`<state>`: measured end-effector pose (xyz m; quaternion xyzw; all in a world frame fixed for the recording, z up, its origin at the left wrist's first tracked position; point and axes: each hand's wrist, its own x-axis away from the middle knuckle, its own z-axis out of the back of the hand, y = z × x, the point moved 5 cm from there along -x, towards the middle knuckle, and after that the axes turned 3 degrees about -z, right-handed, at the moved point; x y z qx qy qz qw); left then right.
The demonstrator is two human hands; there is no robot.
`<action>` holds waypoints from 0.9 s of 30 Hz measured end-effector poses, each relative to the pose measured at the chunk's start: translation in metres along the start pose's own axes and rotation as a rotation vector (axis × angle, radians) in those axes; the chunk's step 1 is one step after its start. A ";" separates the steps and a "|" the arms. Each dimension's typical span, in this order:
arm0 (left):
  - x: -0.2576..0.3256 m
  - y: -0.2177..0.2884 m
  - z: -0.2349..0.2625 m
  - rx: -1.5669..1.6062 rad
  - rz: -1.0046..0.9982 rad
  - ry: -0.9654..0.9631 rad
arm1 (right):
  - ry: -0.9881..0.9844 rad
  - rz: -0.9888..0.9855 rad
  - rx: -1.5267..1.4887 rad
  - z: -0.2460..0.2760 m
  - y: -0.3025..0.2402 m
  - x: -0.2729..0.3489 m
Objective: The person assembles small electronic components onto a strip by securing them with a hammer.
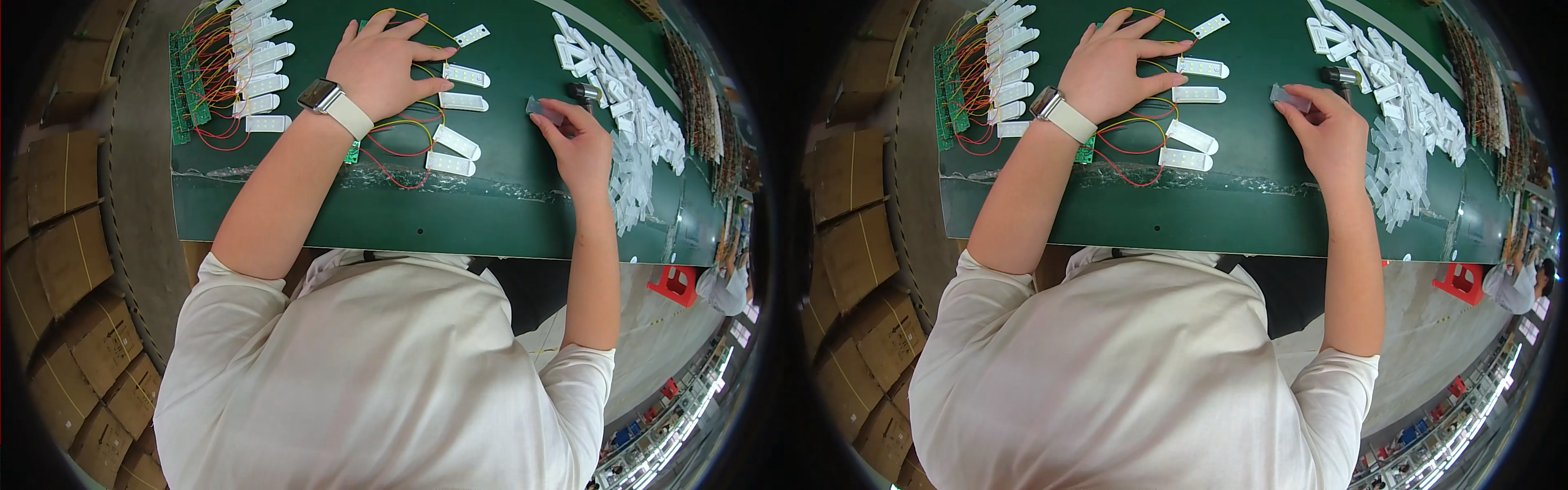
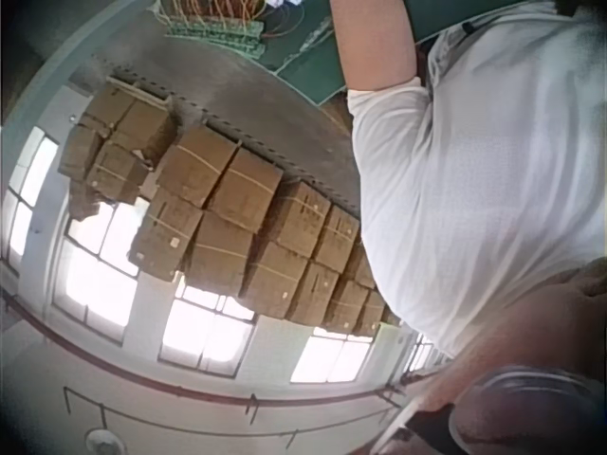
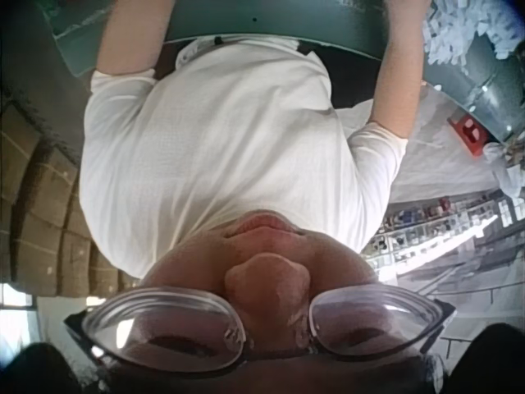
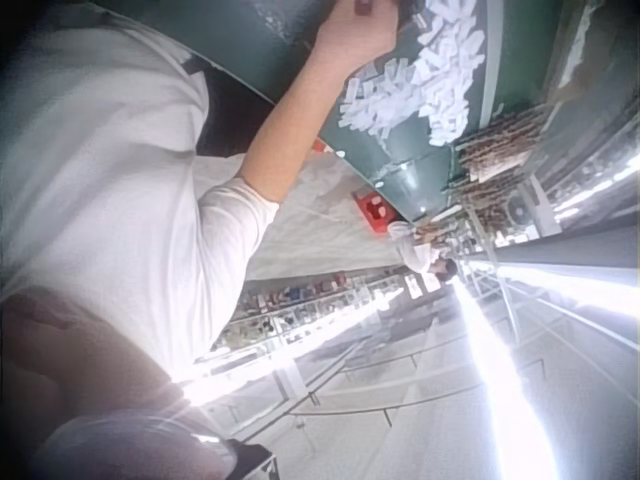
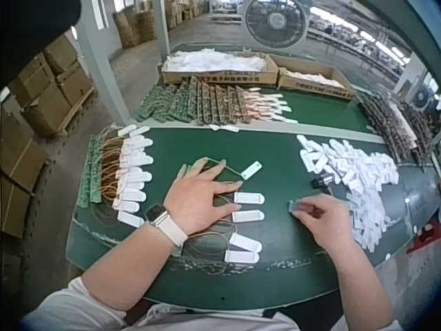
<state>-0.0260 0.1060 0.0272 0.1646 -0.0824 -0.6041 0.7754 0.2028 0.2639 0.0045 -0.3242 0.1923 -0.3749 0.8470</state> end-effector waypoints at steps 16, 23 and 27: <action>-0.002 -0.005 -0.008 -0.010 0.006 0.035 | 0.053 0.354 0.072 -0.038 -0.058 -0.043; -0.002 -0.006 -0.013 -0.032 0.003 0.049 | 0.023 0.339 0.012 -0.061 -0.055 -0.041; 0.000 0.008 0.004 -0.021 0.024 0.001 | 0.054 0.418 -0.012 -0.065 -0.053 -0.040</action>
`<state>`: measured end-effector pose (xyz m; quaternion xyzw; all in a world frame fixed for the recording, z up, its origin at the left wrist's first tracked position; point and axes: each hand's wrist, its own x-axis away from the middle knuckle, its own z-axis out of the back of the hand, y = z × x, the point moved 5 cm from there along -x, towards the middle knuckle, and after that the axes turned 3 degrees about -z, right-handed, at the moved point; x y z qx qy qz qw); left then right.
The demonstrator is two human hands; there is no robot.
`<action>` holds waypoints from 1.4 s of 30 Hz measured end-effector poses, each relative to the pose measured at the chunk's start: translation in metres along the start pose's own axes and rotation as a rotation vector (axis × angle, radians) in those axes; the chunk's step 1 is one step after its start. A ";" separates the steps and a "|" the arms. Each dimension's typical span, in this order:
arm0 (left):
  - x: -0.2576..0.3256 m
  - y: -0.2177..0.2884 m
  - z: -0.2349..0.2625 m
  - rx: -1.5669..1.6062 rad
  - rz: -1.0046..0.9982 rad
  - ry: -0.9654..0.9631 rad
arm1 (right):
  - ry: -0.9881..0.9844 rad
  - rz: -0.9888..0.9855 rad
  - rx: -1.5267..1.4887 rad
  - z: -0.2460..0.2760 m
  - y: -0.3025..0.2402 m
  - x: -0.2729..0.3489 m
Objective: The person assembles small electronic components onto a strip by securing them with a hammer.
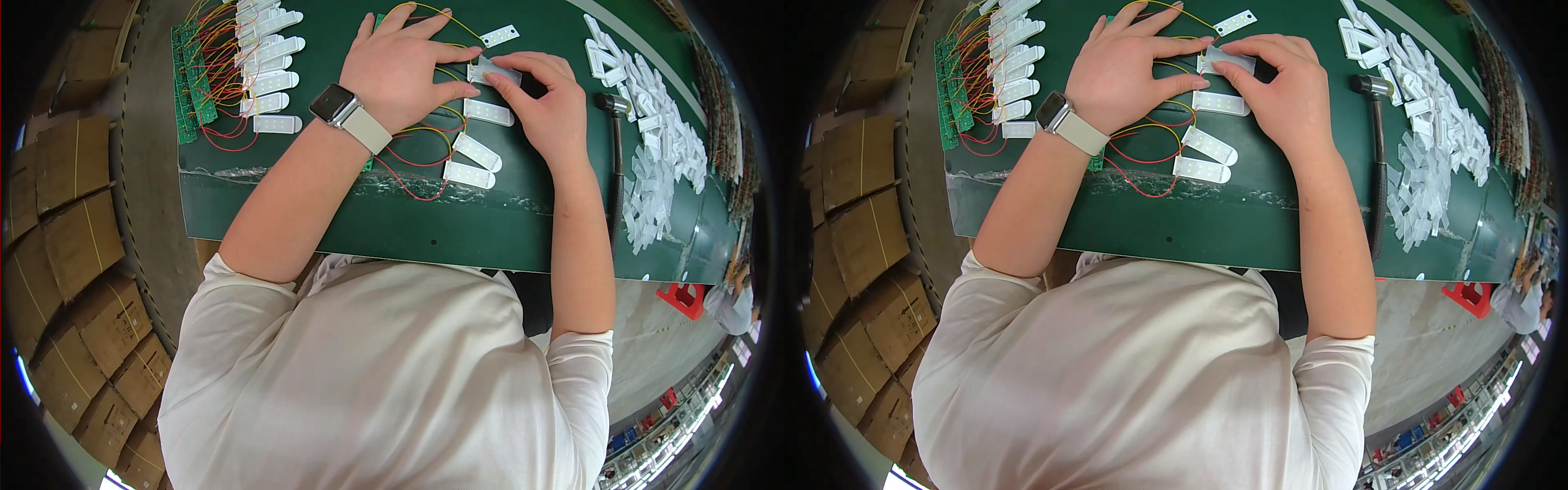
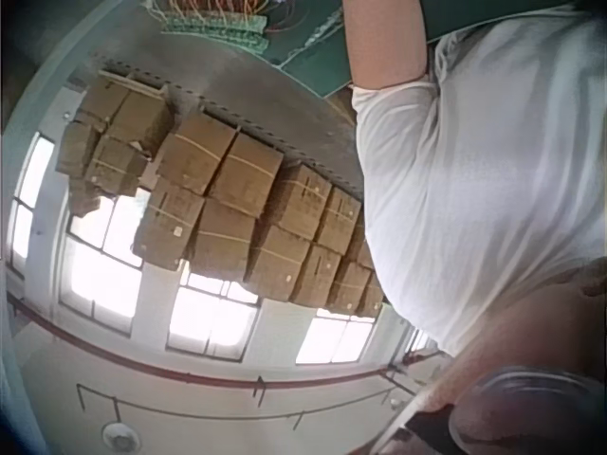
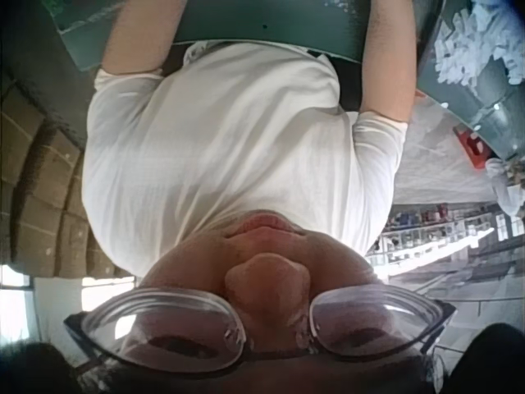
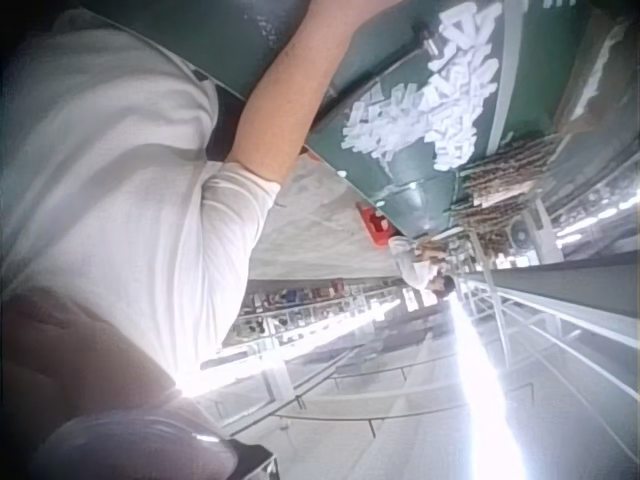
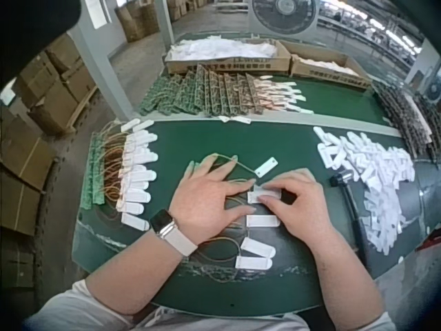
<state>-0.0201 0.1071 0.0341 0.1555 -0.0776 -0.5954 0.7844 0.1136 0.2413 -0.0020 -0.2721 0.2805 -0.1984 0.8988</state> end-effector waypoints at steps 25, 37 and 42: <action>-0.005 -0.020 -0.025 -0.043 0.007 0.077 | -0.118 -0.045 -0.030 -0.007 -0.001 -0.002; -0.003 -0.017 -0.021 -0.002 0.005 0.047 | -0.261 -0.468 -0.218 -0.026 0.016 -0.021; -0.002 -0.010 -0.011 0.019 -0.005 0.026 | -0.333 -0.447 -0.163 -0.030 0.030 -0.021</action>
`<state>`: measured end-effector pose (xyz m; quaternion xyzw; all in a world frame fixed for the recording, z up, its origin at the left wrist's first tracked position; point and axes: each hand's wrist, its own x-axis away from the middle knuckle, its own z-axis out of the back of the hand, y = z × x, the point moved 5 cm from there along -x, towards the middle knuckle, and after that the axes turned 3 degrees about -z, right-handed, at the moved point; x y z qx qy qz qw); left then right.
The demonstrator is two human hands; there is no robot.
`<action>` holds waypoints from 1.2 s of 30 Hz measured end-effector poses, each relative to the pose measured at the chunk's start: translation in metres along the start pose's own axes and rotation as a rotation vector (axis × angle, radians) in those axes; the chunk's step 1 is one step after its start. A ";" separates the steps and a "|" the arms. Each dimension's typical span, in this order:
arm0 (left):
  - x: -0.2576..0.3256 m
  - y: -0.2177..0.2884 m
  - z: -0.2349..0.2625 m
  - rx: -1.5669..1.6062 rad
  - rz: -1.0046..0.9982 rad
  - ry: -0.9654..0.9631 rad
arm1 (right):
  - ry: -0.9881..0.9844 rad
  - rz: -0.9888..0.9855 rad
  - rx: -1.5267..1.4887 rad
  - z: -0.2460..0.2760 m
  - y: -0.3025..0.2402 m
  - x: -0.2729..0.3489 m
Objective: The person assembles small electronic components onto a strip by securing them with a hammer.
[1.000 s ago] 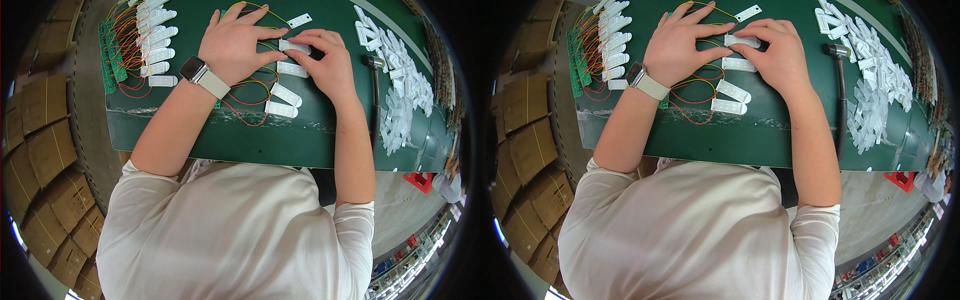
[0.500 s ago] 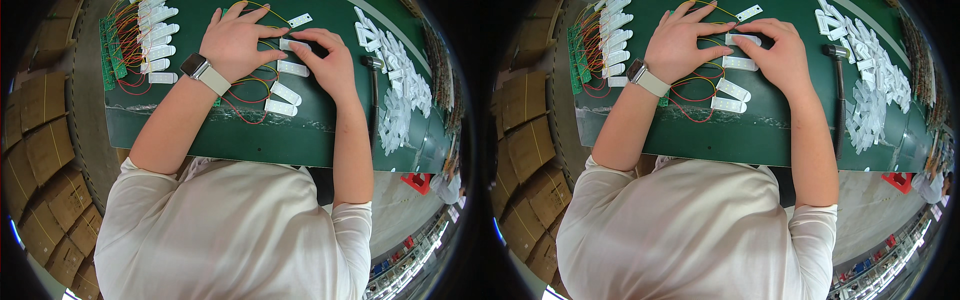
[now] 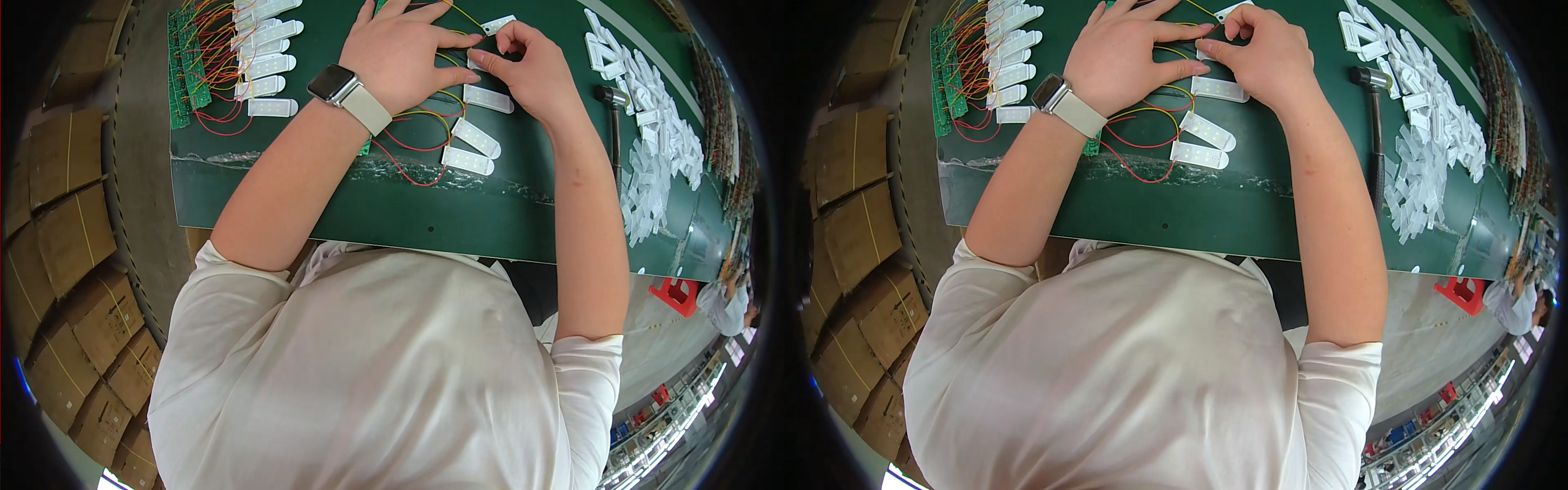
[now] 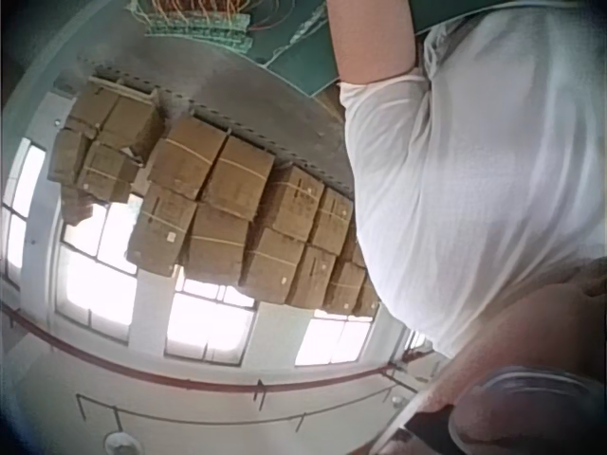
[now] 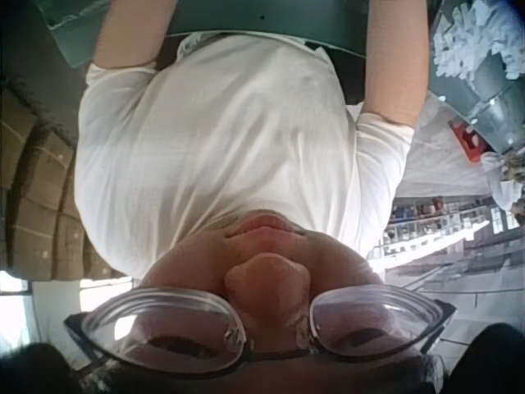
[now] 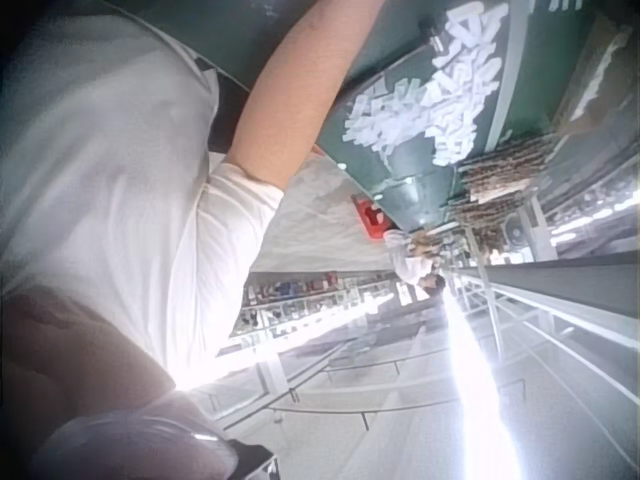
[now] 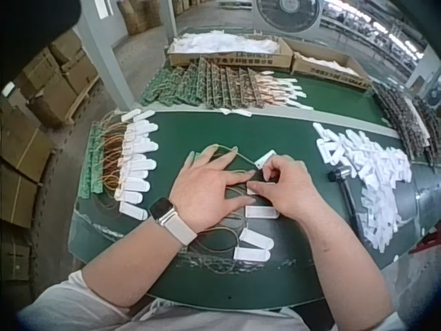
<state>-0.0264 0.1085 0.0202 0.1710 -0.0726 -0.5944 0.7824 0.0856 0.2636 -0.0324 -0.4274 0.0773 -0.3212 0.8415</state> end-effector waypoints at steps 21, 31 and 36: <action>0.002 -0.012 -0.026 -0.122 0.012 0.108 | 0.009 -0.090 -0.310 0.035 0.005 0.008; 0.001 -0.012 -0.027 -0.153 -0.001 0.140 | -0.077 -0.083 0.027 0.031 -0.007 -0.004; -0.003 -0.013 -0.033 -0.102 -0.031 0.162 | -0.095 -0.031 0.229 0.029 -0.012 -0.006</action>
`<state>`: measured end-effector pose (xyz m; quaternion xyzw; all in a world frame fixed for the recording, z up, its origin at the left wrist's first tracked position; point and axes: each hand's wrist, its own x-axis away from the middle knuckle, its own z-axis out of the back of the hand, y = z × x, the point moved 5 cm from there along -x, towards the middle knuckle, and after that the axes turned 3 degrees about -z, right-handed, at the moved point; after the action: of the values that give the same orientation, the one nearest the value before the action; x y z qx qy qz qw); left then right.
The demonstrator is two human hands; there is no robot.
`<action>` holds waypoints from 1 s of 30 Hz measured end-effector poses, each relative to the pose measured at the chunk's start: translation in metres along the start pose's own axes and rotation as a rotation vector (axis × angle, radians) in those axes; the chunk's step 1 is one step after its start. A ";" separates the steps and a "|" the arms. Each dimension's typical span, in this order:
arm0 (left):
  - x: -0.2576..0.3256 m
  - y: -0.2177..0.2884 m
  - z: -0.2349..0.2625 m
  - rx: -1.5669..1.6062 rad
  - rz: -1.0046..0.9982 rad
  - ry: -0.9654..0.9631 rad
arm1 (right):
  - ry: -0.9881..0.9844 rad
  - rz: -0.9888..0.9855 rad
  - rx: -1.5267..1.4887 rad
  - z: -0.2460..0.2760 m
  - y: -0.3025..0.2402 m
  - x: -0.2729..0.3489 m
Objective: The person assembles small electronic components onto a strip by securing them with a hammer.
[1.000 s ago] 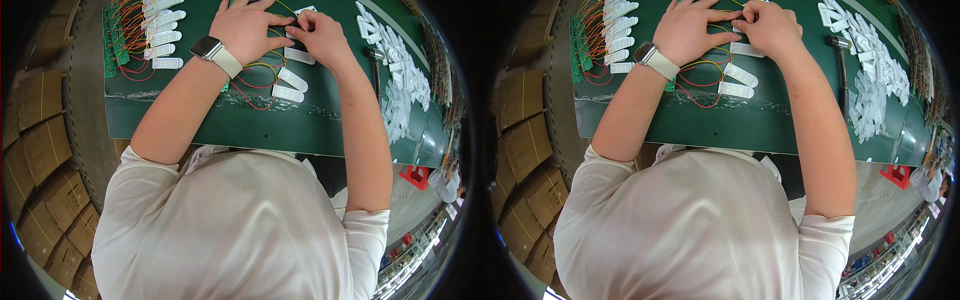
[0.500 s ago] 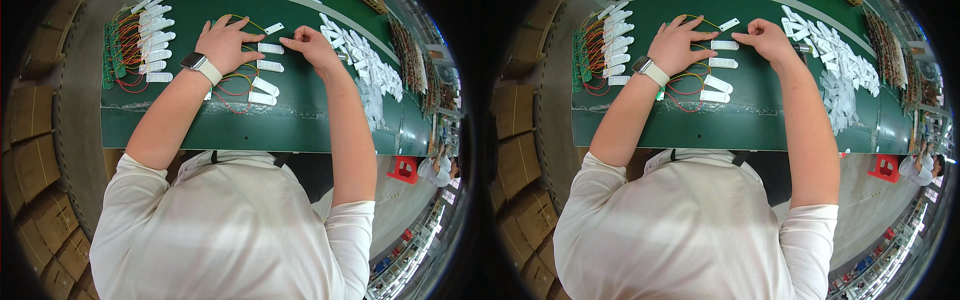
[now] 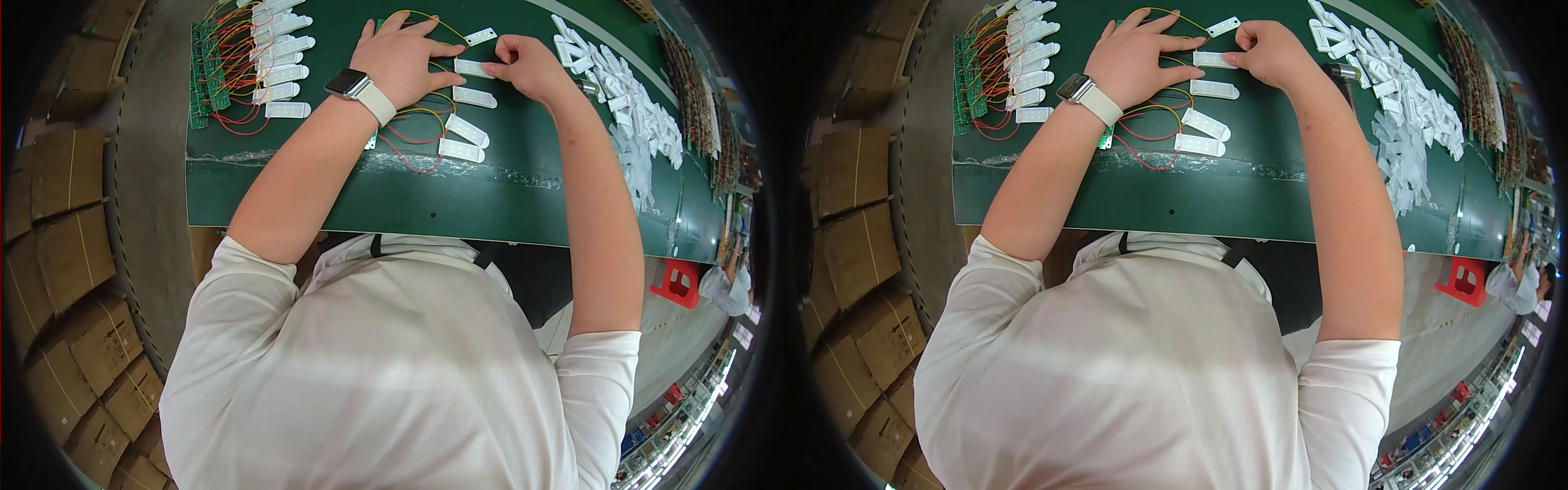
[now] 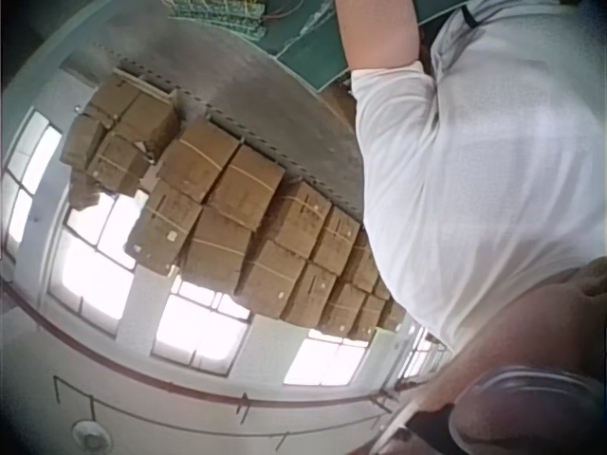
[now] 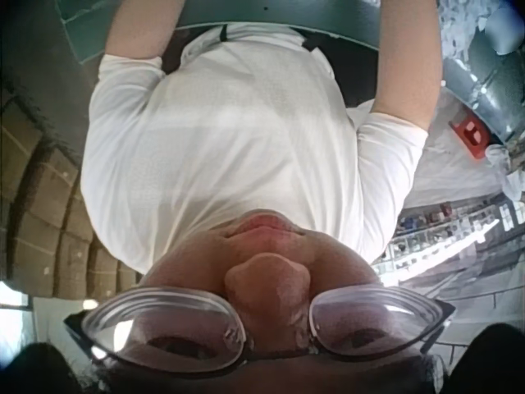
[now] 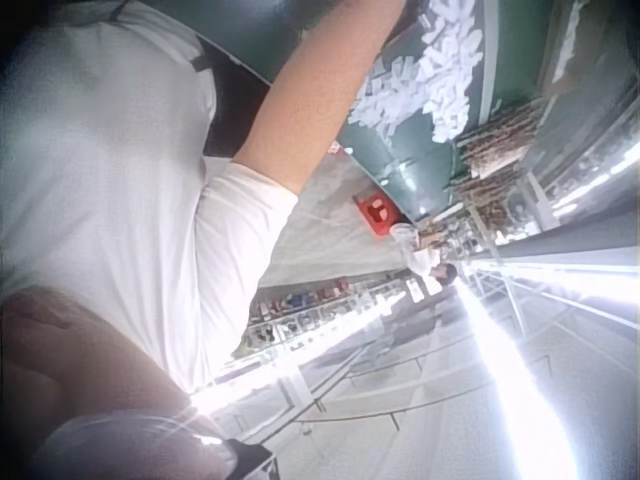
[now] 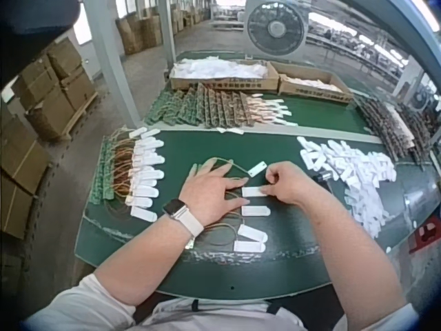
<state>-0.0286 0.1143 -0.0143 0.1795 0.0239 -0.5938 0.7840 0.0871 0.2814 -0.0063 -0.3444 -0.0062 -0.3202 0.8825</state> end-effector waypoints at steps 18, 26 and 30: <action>0.000 -0.033 0.048 0.116 -0.013 0.400 | 0.291 -0.036 -0.777 0.010 0.042 0.062; 0.002 -0.042 0.049 0.063 0.042 0.345 | 0.584 0.043 -0.317 0.035 0.059 0.163; -0.001 -0.037 0.052 0.109 0.049 0.261 | 0.778 -0.108 -0.301 0.065 0.124 0.224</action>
<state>-0.0731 0.0902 0.0255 0.2982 0.0889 -0.5467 0.7774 0.3496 0.2652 0.0202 -0.3221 0.3563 -0.4696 0.7408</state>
